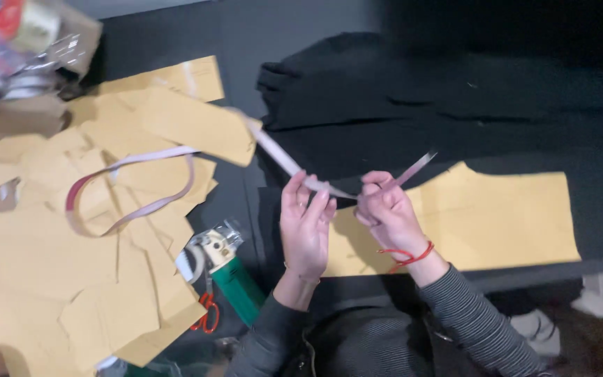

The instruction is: The person lays out a large piece of black fabric on a table and smooths it flat. They then place a yellow paper pattern on the fabric, measure it with a tape measure, and use a green electric fabric cutter to cut the fabric along the pattern's edge.

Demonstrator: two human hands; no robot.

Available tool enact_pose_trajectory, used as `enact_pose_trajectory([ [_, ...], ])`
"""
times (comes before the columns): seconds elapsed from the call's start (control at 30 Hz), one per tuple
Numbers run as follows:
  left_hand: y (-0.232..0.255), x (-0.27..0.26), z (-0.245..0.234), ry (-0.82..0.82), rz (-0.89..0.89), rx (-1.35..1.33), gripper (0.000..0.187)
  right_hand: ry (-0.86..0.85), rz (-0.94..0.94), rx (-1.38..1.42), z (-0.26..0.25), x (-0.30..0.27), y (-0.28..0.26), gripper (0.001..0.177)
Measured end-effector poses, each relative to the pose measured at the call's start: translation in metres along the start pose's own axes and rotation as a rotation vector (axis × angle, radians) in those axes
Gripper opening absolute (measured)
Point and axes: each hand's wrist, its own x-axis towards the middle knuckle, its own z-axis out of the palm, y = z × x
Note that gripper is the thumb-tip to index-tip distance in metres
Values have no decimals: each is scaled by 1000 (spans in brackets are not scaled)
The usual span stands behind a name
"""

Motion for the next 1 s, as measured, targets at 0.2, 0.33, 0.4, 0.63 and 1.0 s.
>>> enact_pose_trajectory([
  [0.2,-58,-20,-7,17,-131,112,50,260,43,-37,-73,-53,-33,21],
  [0.33,-94,-39,9,50,-131,202,43,54,44,89,-91,-85,-86,34],
  [0.4,-115,-45,26,47,-101,254,41,35,28,70,-122,-103,-98,32],
  [0.63,-237,-81,73,-33,-31,498,36,459,66,-485,-253,-170,-144,21],
  [1.0,-330,-93,143,-316,-184,1482,39,616,153,-981,-416,-225,-211,21],
])
